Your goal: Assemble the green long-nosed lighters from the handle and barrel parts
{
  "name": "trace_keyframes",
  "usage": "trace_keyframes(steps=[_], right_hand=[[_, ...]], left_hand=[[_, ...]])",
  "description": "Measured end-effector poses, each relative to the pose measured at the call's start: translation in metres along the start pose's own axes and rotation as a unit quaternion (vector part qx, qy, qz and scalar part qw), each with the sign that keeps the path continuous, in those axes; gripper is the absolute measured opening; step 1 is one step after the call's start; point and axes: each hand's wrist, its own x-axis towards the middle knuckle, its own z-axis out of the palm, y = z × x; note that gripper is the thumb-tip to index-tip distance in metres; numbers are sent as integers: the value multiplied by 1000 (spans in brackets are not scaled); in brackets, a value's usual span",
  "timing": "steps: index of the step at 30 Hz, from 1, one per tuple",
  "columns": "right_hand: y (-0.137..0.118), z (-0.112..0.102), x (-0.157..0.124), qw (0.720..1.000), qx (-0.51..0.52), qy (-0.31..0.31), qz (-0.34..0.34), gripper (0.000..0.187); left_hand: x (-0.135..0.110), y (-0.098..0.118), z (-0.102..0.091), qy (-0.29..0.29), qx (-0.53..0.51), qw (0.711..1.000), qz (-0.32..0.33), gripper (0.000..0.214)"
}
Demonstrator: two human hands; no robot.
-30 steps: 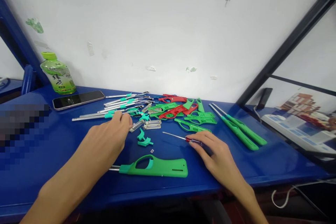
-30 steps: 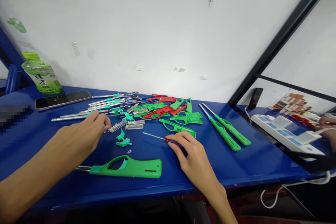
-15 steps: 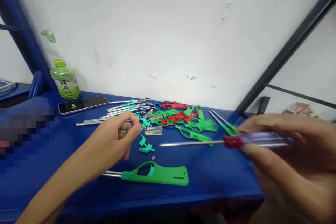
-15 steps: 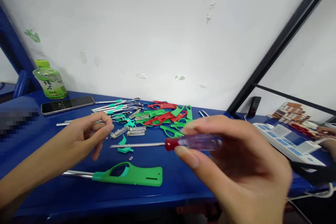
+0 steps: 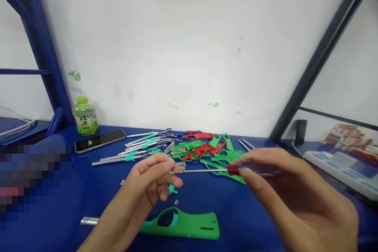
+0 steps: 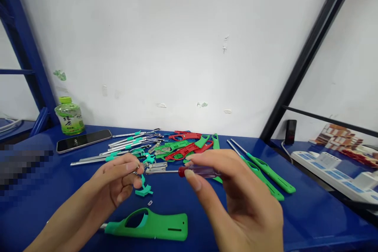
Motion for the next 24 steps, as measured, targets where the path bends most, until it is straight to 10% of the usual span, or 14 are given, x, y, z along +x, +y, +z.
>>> trace_keyframes(steps=[24], right_hand=[[11,11,-1,999,25,25,4,14]], left_hand=[[-6,-6,5,65,16,998,10,41]])
